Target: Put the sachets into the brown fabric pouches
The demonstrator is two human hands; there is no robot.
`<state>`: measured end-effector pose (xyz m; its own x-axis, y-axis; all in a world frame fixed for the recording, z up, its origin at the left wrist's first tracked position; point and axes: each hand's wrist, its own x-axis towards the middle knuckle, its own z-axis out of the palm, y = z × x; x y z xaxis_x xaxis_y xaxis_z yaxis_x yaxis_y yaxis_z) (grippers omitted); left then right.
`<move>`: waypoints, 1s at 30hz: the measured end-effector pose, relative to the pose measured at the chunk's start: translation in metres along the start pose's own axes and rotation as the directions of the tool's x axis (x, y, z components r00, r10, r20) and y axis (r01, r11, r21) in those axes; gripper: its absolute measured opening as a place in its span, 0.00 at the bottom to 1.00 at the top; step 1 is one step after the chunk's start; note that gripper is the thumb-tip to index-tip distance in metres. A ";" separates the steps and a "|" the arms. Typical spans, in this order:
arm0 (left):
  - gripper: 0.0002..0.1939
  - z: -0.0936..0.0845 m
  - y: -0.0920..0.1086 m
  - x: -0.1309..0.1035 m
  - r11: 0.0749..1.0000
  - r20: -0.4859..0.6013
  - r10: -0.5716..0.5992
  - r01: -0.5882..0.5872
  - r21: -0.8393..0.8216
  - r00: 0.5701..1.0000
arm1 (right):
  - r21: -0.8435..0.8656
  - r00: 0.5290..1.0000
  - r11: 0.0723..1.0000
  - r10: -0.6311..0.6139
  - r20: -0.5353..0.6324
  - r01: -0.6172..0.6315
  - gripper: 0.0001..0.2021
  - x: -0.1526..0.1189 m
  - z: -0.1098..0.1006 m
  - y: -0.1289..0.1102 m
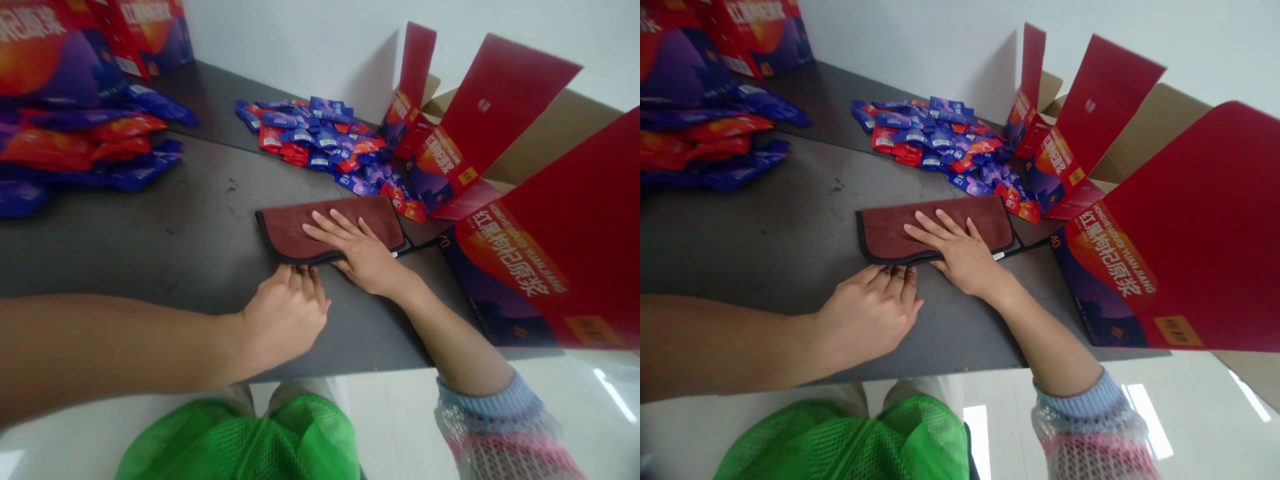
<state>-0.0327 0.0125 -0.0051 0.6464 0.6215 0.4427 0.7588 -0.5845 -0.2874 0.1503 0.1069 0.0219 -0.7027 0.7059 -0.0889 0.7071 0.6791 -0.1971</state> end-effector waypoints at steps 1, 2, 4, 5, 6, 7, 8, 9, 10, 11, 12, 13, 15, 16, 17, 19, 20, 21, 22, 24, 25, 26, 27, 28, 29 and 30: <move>0.21 0.001 0.000 -0.001 1.000 -0.009 0.005 -0.005 0.010 1.000 | 0.008 1.000 1.000 0.017 -0.003 -0.017 0.36 0.000 -0.001 0.003; 0.21 0.002 0.000 -0.001 1.000 -0.017 0.009 -0.008 0.020 1.000 | 0.015 0.999 0.999 0.035 -0.008 -0.035 0.35 0.000 -0.002 0.006; 0.23 0.003 0.000 -0.003 0.999 -0.027 0.012 -0.012 0.033 1.000 | 0.028 0.998 0.997 0.068 -0.013 -0.067 0.32 0.000 -0.002 0.013; 0.23 0.003 0.000 -0.004 0.999 -0.029 0.012 -0.011 0.038 1.000 | 0.034 0.997 0.996 0.081 -0.015 -0.081 0.30 0.000 -0.003 0.017; 0.23 0.003 0.000 -0.004 0.999 -0.031 0.016 -0.014 0.042 0.999 | 0.037 0.995 0.995 0.095 -0.016 -0.094 0.29 0.000 -0.003 0.020; 0.24 0.003 0.000 -0.005 0.999 -0.033 0.019 -0.017 0.049 0.999 | 0.039 0.994 0.994 0.107 -0.016 -0.106 0.29 0.000 -0.004 0.024; 0.24 0.003 0.000 -0.005 0.998 -0.035 0.023 -0.021 0.056 0.999 | 0.040 0.993 0.992 0.120 -0.014 -0.120 0.29 0.001 -0.004 0.028; 0.24 0.003 0.000 -0.006 0.998 -0.035 0.029 -0.027 0.062 0.999 | 0.041 0.991 0.990 0.135 -0.009 -0.135 0.28 0.001 -0.005 0.031; 0.23 0.003 0.000 -0.006 0.997 -0.034 0.033 -0.031 0.066 0.999 | 0.042 0.988 0.988 0.152 -0.003 -0.152 0.28 0.001 -0.006 0.035; 0.23 0.003 0.000 -0.006 0.997 -0.035 0.037 -0.035 0.068 0.999 | 0.043 0.986 0.985 0.169 0.002 -0.169 0.28 0.001 -0.007 0.039; 0.23 0.003 0.000 -0.006 0.997 -0.035 0.042 -0.040 0.068 0.999 | 0.041 0.982 0.982 0.187 0.008 -0.187 0.28 0.001 -0.007 0.042; 0.23 0.003 -0.001 -0.006 0.997 -0.035 0.047 -0.045 0.068 0.998 | 0.036 0.979 0.978 0.206 0.011 -0.206 0.28 0.001 -0.007 0.045; 0.23 0.004 -0.001 -0.006 0.996 -0.033 0.051 -0.048 0.071 0.998 | 0.029 0.967 0.966 0.256 0.002 -0.256 0.29 0.002 -0.004 0.051; 0.23 0.004 -0.001 -0.006 0.996 -0.031 0.052 -0.050 0.075 0.998 | 0.038 0.958 0.958 0.287 -0.024 -0.286 0.29 0.003 -0.002 0.052; 0.23 0.004 -0.001 -0.006 0.996 -0.030 0.054 -0.051 0.080 0.998 | 0.061 0.947 0.949 0.313 -0.070 -0.309 0.30 0.004 0.000 0.052; 0.22 0.005 0.000 -0.007 0.995 -0.028 0.051 -0.048 0.089 0.998 | 0.139 0.931 0.952 0.298 -0.213 -0.273 0.32 0.005 0.001 0.047; 0.22 0.005 0.000 -0.007 0.995 -0.027 0.048 -0.045 0.091 0.999 | 0.179 0.921 0.963 0.248 -0.299 -0.202 0.32 0.006 0.001 0.042; 0.22 0.005 0.000 -0.007 0.995 -0.025 0.044 -0.042 0.092 0.999 | 0.208 0.907 0.973 0.178 -0.382 -0.104 0.31 0.006 -0.001 0.036; 0.22 0.005 0.001 -0.007 0.995 -0.023 0.039 -0.037 0.091 0.999 | 0.227 0.888 0.974 0.100 -0.450 0.005 0.31 0.005 -0.003 0.029; 0.21 0.005 0.001 -0.007 0.996 -0.020 0.035 -0.033 0.087 0.999 | 0.273 0.847 0.946 -0.004 -0.532 0.176 0.31 0.003 -0.007 0.017; 0.21 0.004 0.002 -0.006 0.996 -0.021 0.035 -0.033 0.083 0.999 | 0.307 0.833 0.924 -0.023 -0.552 0.229 0.32 0.001 -0.009 0.013; 0.20 0.004 0.002 -0.006 0.996 -0.021 0.034 -0.032 0.078 0.999 | 0.345 0.832 0.901 -0.032 -0.554 0.264 0.33 0.000 -0.010 0.010; 0.20 0.003 0.002 -0.005 0.997 -0.020 0.033 -0.031 0.073 0.999 | 0.378 0.836 0.881 -0.035 -0.547 0.284 0.34 -0.001 -0.009 0.008; 0.19 0.003 0.002 -0.005 0.997 -0.020 0.031 -0.030 0.068 0.999 | 0.402 0.846 0.868 -0.038 -0.532 0.292 0.34 -0.002 -0.007 0.007; 0.19 0.003 0.002 -0.004 0.998 -0.017 0.029 -0.028 0.062 0.999 | 0.417 0.862 0.862 -0.043 -0.506 0.288 0.34 -0.002 -0.005 0.006; 0.19 0.002 0.002 -0.004 0.998 -0.014 0.025 -0.024 0.057 1.000 | 0.423 0.884 0.864 -0.052 -0.464 0.272 0.33 -0.001 -0.001 0.005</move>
<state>-0.0332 0.0098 -0.0094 0.6642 0.5990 0.4472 0.7461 -0.5686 -0.3465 0.1548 0.1096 0.0224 -0.6213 0.6826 0.3847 0.3866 0.6941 -0.6072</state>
